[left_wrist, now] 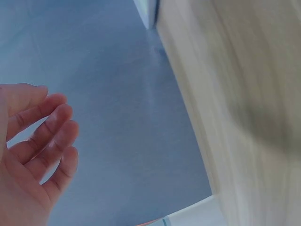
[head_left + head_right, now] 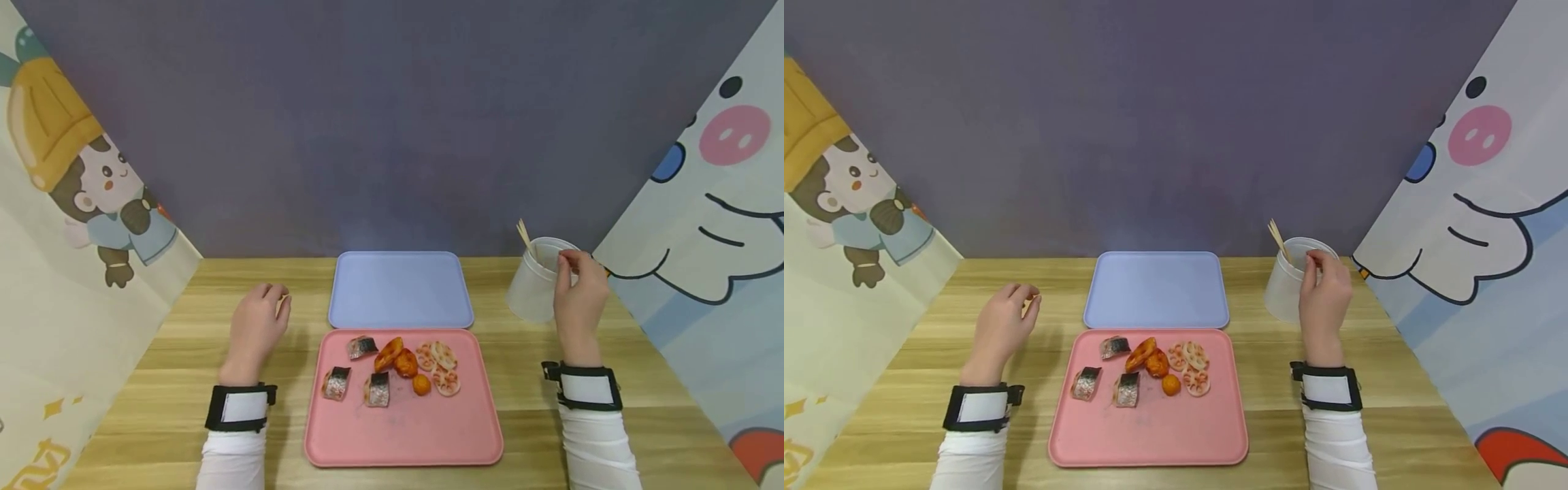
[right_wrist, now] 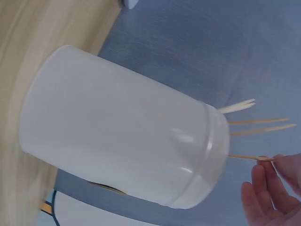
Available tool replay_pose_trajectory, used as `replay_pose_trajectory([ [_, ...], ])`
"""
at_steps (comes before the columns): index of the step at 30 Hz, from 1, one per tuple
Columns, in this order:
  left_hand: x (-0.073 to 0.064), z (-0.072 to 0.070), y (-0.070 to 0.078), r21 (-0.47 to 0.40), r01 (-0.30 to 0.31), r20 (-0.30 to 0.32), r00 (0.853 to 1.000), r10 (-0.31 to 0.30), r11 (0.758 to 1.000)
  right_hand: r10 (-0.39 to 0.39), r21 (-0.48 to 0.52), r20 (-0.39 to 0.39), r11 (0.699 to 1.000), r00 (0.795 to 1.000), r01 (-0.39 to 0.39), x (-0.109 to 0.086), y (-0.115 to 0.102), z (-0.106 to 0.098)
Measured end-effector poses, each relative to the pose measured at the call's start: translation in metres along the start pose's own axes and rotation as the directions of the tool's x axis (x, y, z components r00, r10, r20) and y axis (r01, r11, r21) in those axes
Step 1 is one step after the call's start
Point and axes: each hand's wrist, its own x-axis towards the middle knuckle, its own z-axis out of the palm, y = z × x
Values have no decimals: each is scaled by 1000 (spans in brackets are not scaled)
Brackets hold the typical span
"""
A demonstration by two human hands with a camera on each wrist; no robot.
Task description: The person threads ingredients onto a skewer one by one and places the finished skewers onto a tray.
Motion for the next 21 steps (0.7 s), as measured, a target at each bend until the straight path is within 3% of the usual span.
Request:
replay_pose_trajectory([
  [5,6,2,4,-17,1,-16,1000,-1,1000,31,40,-80,999,996,-28,5,-13,-8],
  [12,16,4,13,-39,-13,-40,999,11,999,6,95,-195,995,981,12,12,-30,-24],
  [21,23,9,22,-62,-2,-43,999,0,998,43,138,-386,990,921,11,16,-52,-39],
])
